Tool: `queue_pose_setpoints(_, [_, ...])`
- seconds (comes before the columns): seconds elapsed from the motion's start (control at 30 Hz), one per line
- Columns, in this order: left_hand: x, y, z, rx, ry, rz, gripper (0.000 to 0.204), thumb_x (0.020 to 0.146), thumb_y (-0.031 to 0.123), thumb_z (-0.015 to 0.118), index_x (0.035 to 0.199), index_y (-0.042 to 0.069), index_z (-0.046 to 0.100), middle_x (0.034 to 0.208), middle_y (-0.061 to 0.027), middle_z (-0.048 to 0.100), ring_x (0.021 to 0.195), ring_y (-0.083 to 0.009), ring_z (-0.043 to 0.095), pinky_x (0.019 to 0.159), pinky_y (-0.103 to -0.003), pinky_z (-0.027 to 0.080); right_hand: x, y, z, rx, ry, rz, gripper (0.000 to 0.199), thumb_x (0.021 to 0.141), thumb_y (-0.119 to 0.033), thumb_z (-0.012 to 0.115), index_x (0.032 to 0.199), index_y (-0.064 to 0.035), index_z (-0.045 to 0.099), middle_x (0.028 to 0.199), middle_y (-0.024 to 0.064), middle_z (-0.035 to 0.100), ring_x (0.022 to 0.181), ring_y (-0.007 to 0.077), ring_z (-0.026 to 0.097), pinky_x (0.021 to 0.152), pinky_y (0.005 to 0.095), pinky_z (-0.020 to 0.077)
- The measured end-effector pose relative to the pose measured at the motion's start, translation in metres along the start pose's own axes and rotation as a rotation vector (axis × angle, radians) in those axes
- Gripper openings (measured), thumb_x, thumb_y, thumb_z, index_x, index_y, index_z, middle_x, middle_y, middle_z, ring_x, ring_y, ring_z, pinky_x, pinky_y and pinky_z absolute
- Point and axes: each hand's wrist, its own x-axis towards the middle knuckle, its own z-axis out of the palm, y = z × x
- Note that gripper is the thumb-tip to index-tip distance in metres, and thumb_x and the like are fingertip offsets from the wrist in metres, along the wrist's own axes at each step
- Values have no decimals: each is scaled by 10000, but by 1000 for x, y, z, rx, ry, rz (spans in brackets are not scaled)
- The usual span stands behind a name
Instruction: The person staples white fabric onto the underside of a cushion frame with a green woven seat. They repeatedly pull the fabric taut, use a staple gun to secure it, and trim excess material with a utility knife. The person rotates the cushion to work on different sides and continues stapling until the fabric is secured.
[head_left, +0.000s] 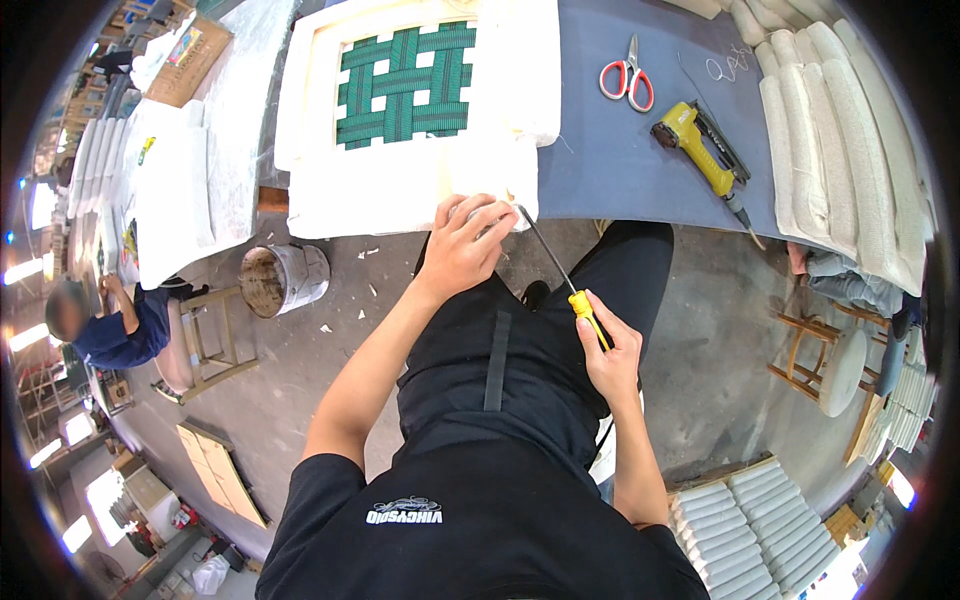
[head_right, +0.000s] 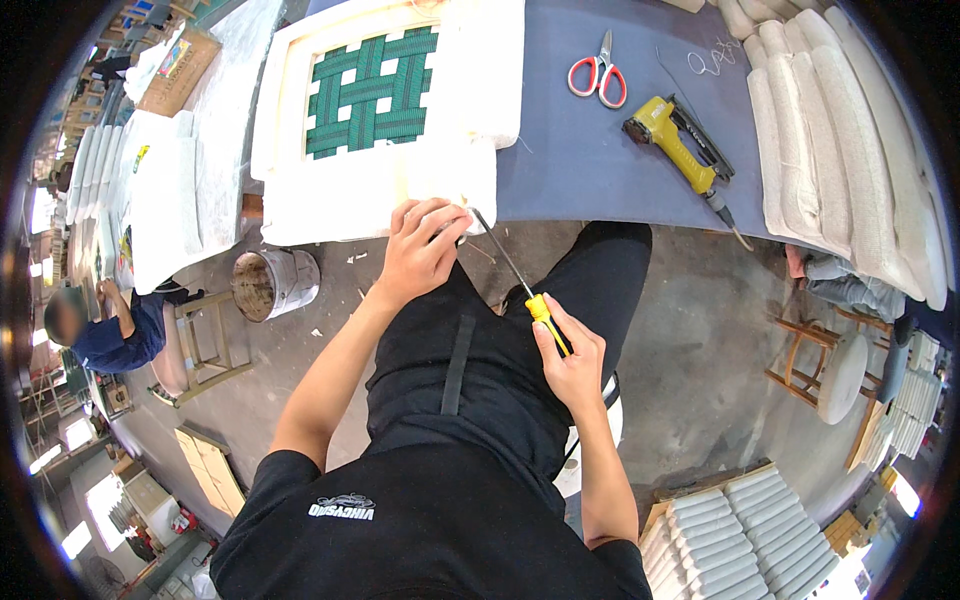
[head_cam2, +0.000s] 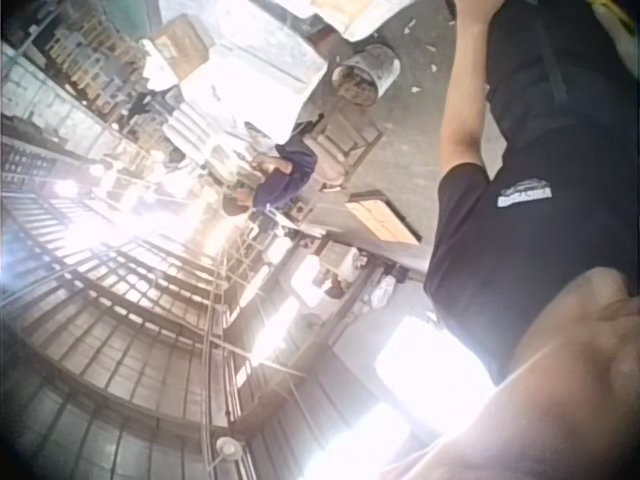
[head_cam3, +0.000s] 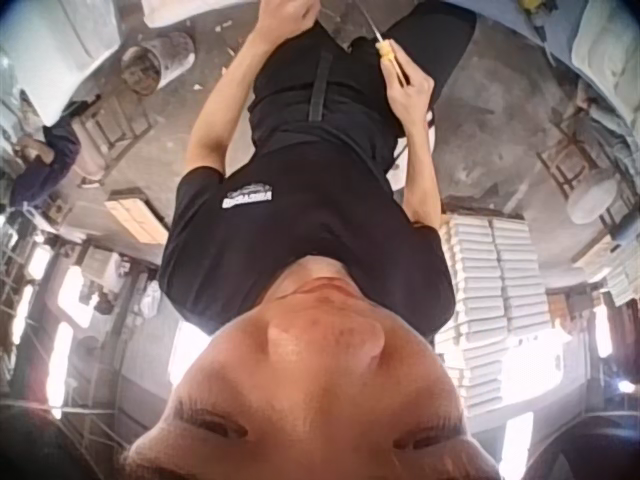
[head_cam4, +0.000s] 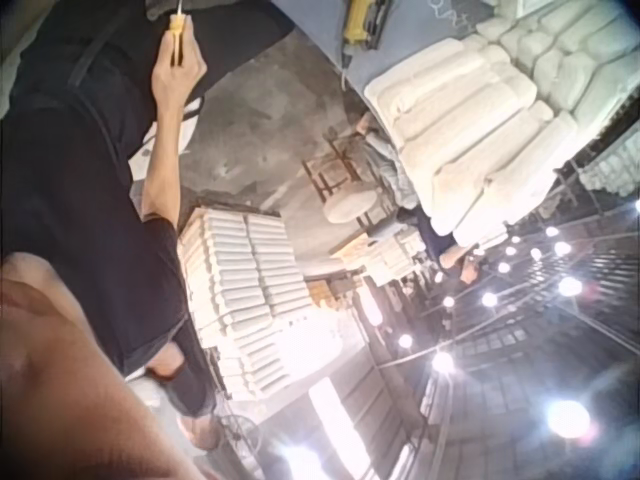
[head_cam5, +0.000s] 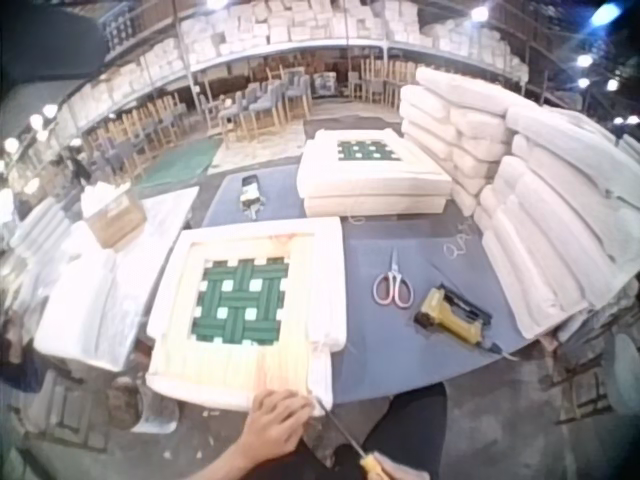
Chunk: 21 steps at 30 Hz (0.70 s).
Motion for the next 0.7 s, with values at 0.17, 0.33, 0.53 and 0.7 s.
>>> queue_pose_setpoints(0.17, [1, 1, 3, 0, 29, -14, 439, 757, -14, 704, 1173, 122, 739, 1254, 2, 695, 1232, -238, 627, 1096, -461, 414, 4, 3, -1, -19, -11, -7, 392, 974, -128, 792, 1348, -20, 749, 1122, 202, 813, 1012, 274, 804, 937, 329, 575])
queue_pose_setpoints(0.33, [2, 2, 5, 8, 46, -22, 448, 753, -18, 697, 1174, 131, 733, 1235, 5, 694, 1228, -239, 627, 1088, -458, 419, 7, 6, -4, -10, -23, -10, 389, 974, -133, 793, 1346, -27, 752, 1096, 195, 814, 988, 271, 804, 922, 323, 573])
queue_pose_setpoints(0.53, [-2, -2, 9, 13, 48, -24, 455, 756, 39, 734, 1200, 138, 725, 1264, 10, 688, 1241, -226, 628, 1103, -451, 416, 7, 5, -5, -6, -31, 17, 386, 975, -141, 793, 1339, -19, 753, 1121, 205, 811, 1013, 283, 805, 942, 331, 575])
queue_pose_setpoints(0.7, [-2, -2, 11, 13, 65, -21, 441, 751, 33, 730, 1181, 131, 729, 1249, 7, 695, 1235, -227, 635, 1097, -444, 423, 1, 7, 3, 61, -23, 101, 382, 985, -148, 785, 1341, -14, 751, 1229, 205, 798, 1128, 292, 789, 1020, 340, 561])
